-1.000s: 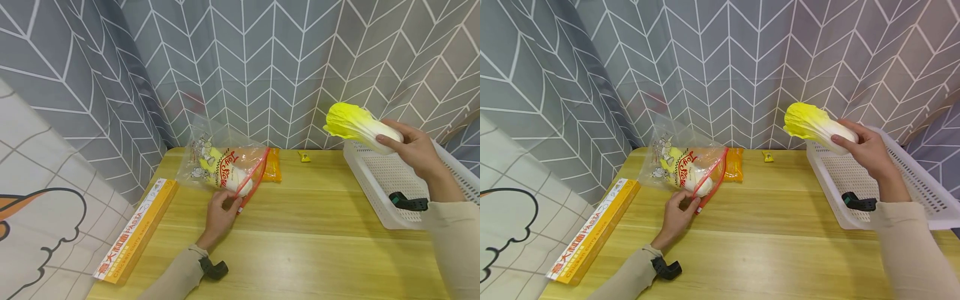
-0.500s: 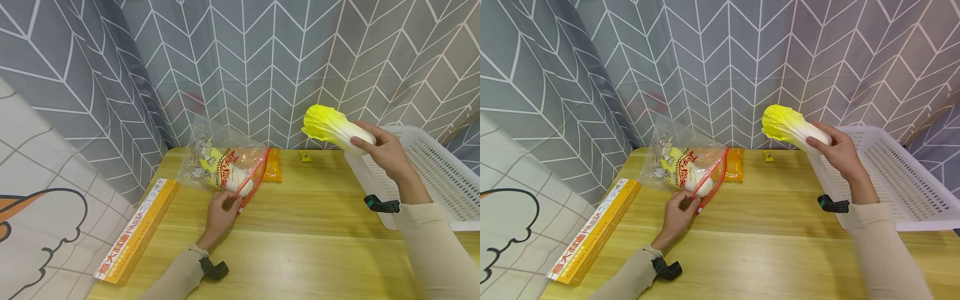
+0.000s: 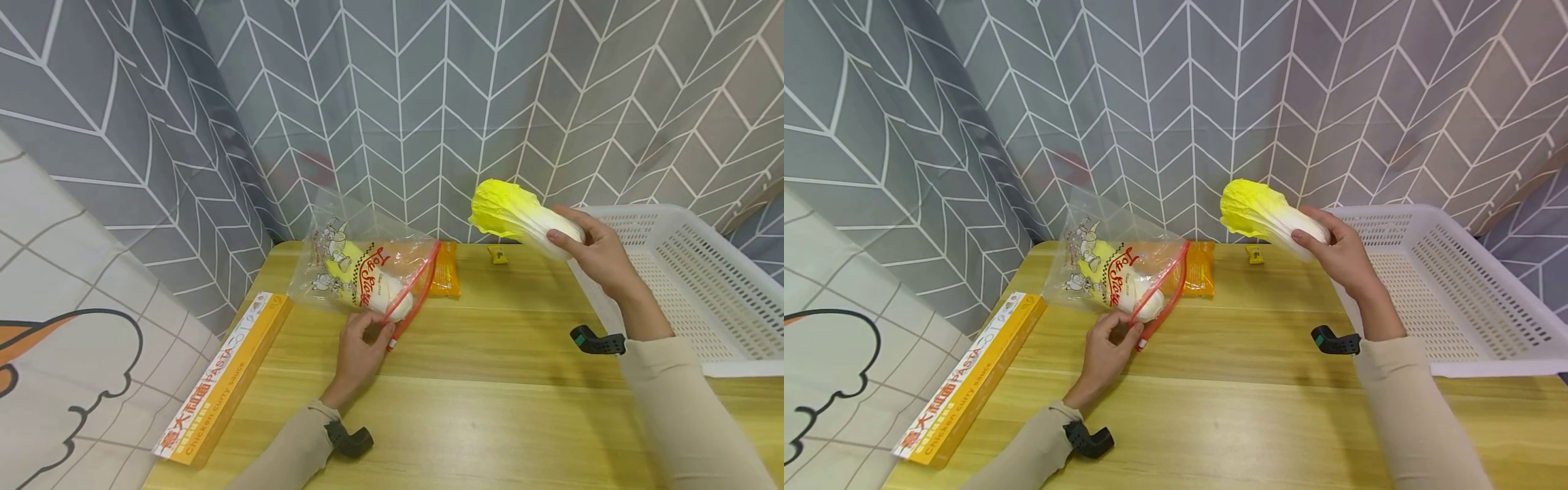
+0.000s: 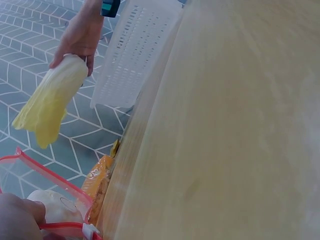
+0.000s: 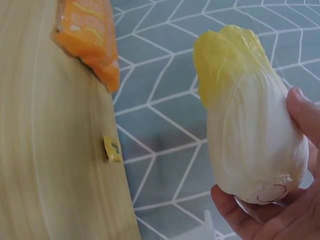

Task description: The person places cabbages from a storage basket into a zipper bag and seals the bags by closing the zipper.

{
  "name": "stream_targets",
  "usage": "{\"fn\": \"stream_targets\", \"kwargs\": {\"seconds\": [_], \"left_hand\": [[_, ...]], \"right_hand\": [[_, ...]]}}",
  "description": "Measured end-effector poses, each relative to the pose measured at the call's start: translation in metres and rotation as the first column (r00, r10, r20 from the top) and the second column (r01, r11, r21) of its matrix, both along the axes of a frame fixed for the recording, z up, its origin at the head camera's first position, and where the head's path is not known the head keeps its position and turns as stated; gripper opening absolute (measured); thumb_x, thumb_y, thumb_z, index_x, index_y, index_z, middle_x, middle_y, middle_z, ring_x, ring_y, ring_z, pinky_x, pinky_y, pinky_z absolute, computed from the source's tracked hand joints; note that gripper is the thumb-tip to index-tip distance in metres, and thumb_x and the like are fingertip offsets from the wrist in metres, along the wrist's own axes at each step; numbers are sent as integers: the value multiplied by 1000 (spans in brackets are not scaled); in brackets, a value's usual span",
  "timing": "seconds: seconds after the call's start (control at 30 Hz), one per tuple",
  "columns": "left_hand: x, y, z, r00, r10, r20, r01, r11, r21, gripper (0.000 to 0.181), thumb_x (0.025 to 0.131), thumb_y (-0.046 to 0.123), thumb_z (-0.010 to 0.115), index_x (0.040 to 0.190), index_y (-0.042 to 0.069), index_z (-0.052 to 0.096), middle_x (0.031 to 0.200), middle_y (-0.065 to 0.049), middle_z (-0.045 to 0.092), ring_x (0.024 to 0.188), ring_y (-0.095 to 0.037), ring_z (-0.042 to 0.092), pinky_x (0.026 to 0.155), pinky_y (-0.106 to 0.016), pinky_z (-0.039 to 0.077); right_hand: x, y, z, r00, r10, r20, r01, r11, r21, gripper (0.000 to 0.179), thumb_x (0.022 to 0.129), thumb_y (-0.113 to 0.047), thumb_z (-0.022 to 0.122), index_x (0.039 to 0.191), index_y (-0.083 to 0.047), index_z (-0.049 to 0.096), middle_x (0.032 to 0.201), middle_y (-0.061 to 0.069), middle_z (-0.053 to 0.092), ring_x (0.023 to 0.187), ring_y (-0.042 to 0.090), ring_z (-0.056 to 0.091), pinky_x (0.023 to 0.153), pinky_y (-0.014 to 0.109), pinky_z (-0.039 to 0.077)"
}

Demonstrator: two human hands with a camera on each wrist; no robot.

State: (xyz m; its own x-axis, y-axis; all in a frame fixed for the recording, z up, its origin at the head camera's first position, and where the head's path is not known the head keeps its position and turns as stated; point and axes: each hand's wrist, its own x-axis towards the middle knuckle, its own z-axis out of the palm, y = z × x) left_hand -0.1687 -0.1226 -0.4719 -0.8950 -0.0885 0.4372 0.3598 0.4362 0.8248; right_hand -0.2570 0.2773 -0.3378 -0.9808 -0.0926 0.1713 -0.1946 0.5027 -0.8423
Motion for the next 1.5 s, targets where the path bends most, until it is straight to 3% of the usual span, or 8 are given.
{"fn": "stream_targets", "kwargs": {"seconds": [0.2, 0.4, 0.57, 0.7, 0.83, 0.93, 1.17, 1.5], "left_hand": [[1, -2, -1, 1000, 9, 5, -9, 1000, 0, 8, 88, 15, 79, 86, 15, 71, 90, 1, 67, 92, -14, 55, 82, -28, 44], [1, -1, -1, 1000, 11, -1, -11, 1000, -2, 7, 88, 15, 79, 87, 14, 72, 92, 0, 69, 95, -15, 56, 85, -30, 45], [-1, 0, 0, 1000, 1, 8, -1, 1000, 6, 7, 88, 16, 79, 90, 15, 73, 94, 1, 69, 96, -14, 56, 85, -29, 45], [-1, 1, 0, 1000, 7, 4, -7, 1000, 13, 7, 88, 16, 80, 89, 15, 73, 94, 0, 68, 95, -14, 56, 84, -29, 45], [-1, 1, 0, 1000, 17, 3, -17, 1000, 18, 8, 88, 17, 80, 88, 15, 72, 94, 0, 67, 94, -14, 57, 83, -28, 46], [1, 0, 1, 1000, 20, 2, -20, 999, 29, 8, 89, 18, 79, 88, 15, 72, 93, 0, 66, 92, -13, 56, 81, -27, 46], [2, 2, 0, 1000, 30, -9, -30, 997, 76, 9, 89, 17, 79, 86, 14, 71, 88, -4, 64, 88, -17, 57, 75, -25, 47], [4, 7, 6, 997, 65, 34, -69, 992, 102, 10, 86, 6, 79, 85, 6, 70, 88, -11, 63, 88, -26, 58, 73, -24, 47]], "right_hand": [[2, -15, -8, 999, 27, 19, -27, 1000, -2, 57, 103, -36, 58, 156, -22, 40, 146, 2, 46, 100, -6, 56, 78, 10, 47], [6, -27, -19, 998, 55, 9, -54, 996, -66, 57, 104, -33, 58, 156, -20, 41, 152, 7, 43, 101, -4, 56, 79, 10, 48], [11, -31, -30, 997, 80, -15, -81, 984, -158, 54, 104, -29, 59, 155, -22, 43, 145, -6, 48, 105, -3, 56, 81, 9, 48], [14, -32, -39, 989, 146, -31, -149, 942, -301, 52, 104, -21, 59, 154, -19, 45, 134, -16, 52, 102, -1, 59, 80, 10, 50], [15, -30, -48, 968, 243, -58, -242, 857, -454, 49, 105, -12, 54, 153, -14, 45, 131, -12, 58, 95, 1, 64, 76, 15, 52], [15, -31, -55, 951, 301, -64, -292, 815, -501, 48, 106, -9, 50, 154, -13, 44, 131, -12, 60, 94, 1, 65, 76, 17, 54], [14, -38, -69, 926, 368, -84, -352, 762, -544, 46, 107, -5, 46, 152, -13, 46, 137, -10, 55, 99, 2, 64, 82, 18, 55], [14, -45, -82, 926, 341, -162, -363, 687, -630, 46, 108, -4, 42, 154, -8, 42, 140, -6, 53, 104, 4, 63, 83, 20, 55]]}}
